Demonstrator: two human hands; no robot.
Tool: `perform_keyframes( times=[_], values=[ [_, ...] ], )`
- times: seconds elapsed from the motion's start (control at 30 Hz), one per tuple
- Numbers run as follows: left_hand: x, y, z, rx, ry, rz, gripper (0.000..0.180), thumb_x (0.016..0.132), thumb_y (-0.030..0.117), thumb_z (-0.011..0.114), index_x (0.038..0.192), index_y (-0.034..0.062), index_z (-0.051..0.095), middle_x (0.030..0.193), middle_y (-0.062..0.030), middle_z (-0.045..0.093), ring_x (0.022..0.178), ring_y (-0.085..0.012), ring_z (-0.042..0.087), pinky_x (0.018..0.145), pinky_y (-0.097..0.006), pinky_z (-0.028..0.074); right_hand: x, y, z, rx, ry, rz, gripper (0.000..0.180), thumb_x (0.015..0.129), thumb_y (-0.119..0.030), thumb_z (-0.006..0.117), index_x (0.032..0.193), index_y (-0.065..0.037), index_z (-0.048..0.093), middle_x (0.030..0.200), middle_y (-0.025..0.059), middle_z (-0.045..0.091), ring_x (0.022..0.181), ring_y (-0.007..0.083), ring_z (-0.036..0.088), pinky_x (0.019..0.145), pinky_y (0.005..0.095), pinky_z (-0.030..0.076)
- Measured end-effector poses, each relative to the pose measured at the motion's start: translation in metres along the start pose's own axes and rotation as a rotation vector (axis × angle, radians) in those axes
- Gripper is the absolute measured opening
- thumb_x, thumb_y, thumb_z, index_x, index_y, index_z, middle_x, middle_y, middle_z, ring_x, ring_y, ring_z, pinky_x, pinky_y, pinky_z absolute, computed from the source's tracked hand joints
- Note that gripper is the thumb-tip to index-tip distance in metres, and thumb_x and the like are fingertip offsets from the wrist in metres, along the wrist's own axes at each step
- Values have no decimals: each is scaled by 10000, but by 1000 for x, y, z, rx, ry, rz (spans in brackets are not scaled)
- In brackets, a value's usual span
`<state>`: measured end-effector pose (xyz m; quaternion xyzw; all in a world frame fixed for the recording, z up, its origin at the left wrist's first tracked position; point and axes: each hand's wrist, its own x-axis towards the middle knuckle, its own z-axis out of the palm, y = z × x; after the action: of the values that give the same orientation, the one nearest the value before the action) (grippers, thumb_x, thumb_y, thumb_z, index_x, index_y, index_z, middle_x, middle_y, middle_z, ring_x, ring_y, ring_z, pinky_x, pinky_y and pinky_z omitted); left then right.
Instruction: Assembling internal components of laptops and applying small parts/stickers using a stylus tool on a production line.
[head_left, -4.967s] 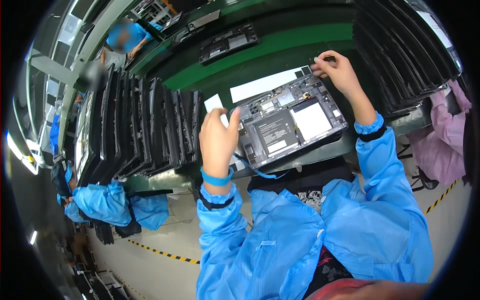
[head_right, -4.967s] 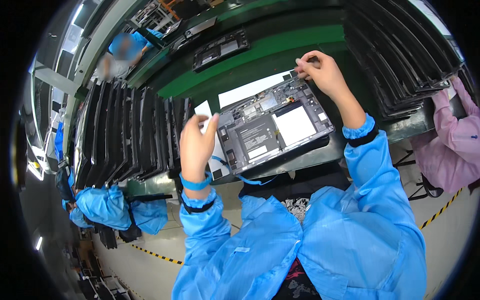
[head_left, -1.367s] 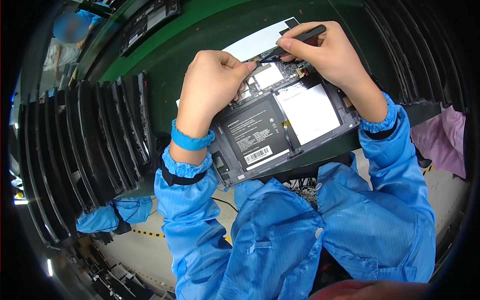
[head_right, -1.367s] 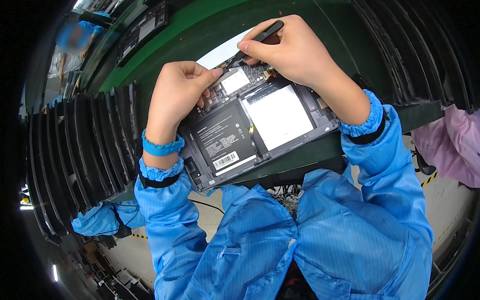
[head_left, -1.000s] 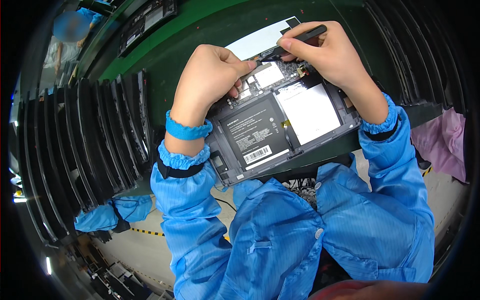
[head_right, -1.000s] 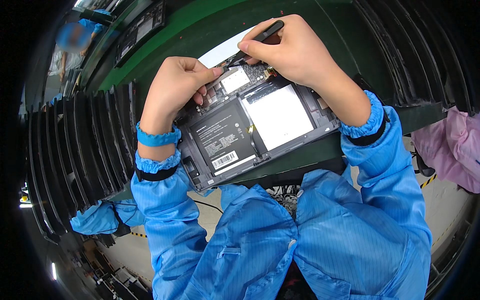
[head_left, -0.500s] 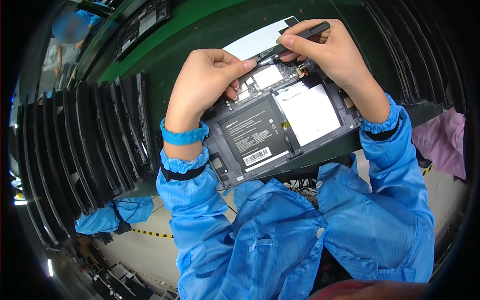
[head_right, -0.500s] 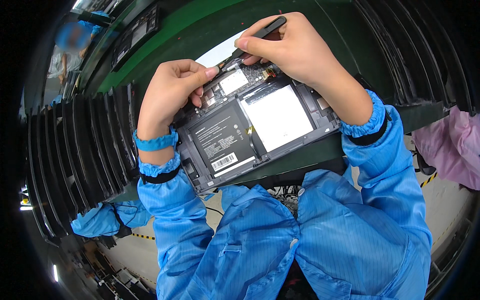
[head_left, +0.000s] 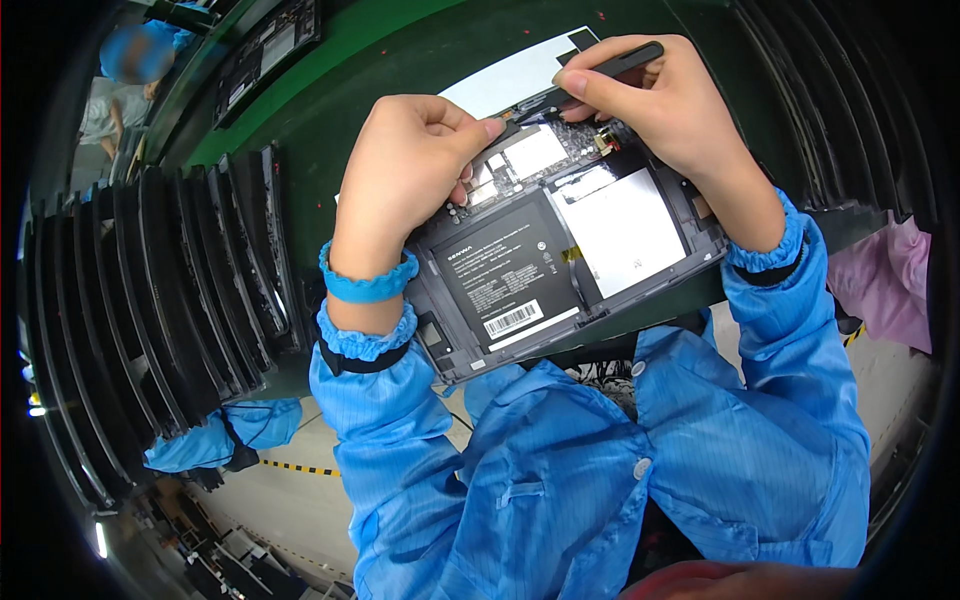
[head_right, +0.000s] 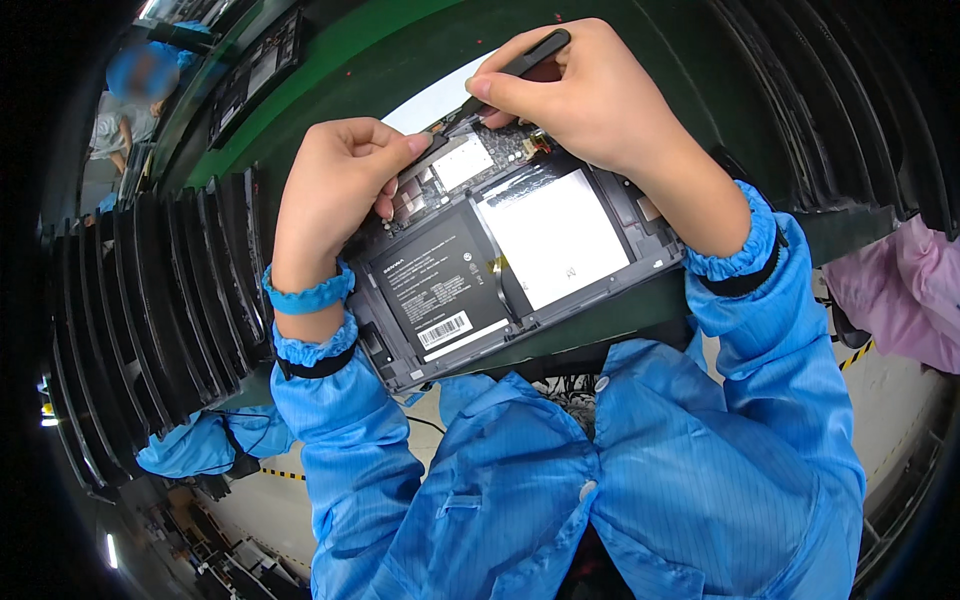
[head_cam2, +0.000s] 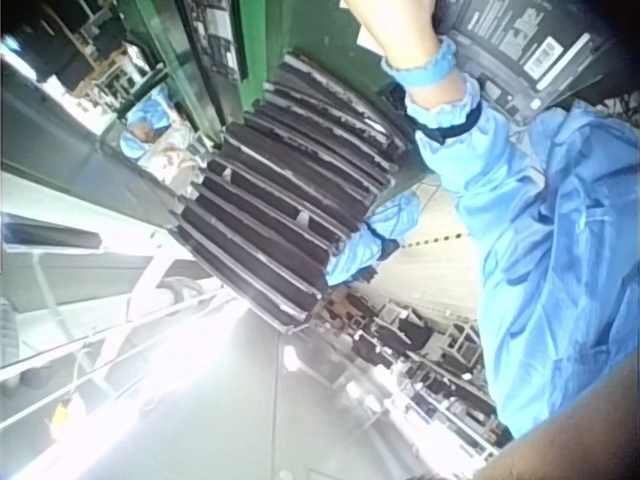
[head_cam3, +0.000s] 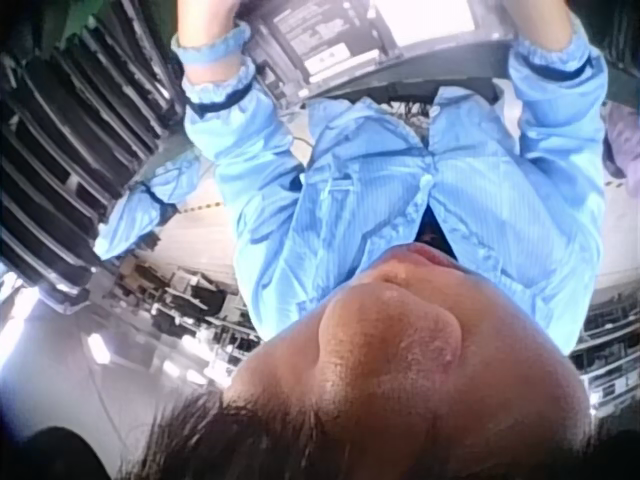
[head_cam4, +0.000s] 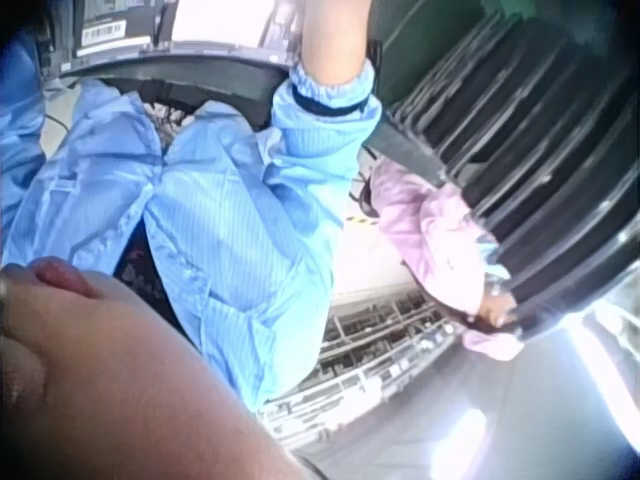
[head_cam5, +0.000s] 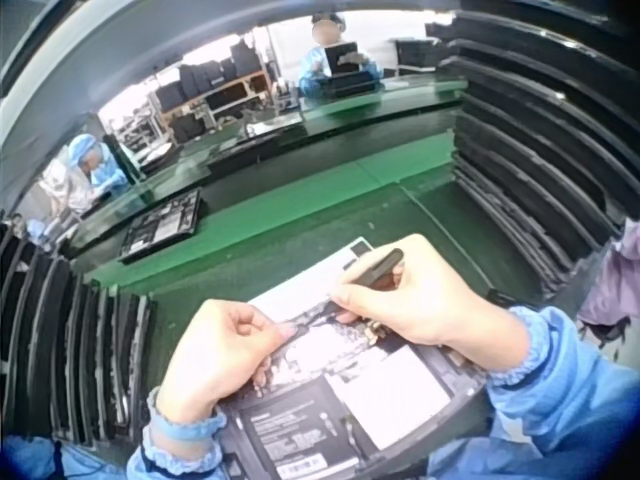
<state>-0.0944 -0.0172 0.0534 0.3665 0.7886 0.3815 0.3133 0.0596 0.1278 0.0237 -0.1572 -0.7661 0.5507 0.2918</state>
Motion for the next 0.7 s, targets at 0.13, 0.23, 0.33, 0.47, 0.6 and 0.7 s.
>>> perform_keyframes(
  times=[0.13,0.23,0.33,0.47,0.6,0.7],
  values=[
    [2,-5,3,34,25,28,257,844,157,706,722,-49,612,525,-14,548,404,-56,479,384,-204,375,0,1,0,-27,8,9,245,816,-177,690,931,38,707,786,135,700,730,181,693,677,274,542],
    [1,-7,3,80,48,45,251,845,151,705,730,-55,618,518,-17,551,397,-55,482,378,-206,379,1,2,0,-49,1,0,245,819,-177,686,935,38,706,786,137,700,735,183,694,680,277,544],
    [1,-8,2,89,59,60,252,846,151,704,733,-58,619,516,-18,552,399,-53,483,378,-205,375,1,1,2,-46,3,-8,243,822,-178,687,934,36,707,781,138,699,739,186,696,678,277,544],
    [0,-6,1,46,49,33,276,852,184,702,744,-58,623,521,-18,549,406,-60,487,386,-205,374,1,0,0,-27,-8,5,233,827,-165,685,940,38,703,791,139,698,747,190,699,683,274,548],
    [-2,-3,-3,-25,44,2,313,869,236,688,766,-53,629,536,-11,542,430,-63,492,407,-200,375,0,-4,-3,70,-9,4,222,833,-146,681,951,43,694,815,143,695,758,195,701,694,270,554],
    [-5,1,-4,-3,-8,4,310,881,243,675,782,-47,626,541,-3,534,437,-55,481,410,-200,367,0,-5,-4,71,-19,7,220,834,-142,679,949,44,693,819,144,694,759,196,701,697,271,555]
  ],
)
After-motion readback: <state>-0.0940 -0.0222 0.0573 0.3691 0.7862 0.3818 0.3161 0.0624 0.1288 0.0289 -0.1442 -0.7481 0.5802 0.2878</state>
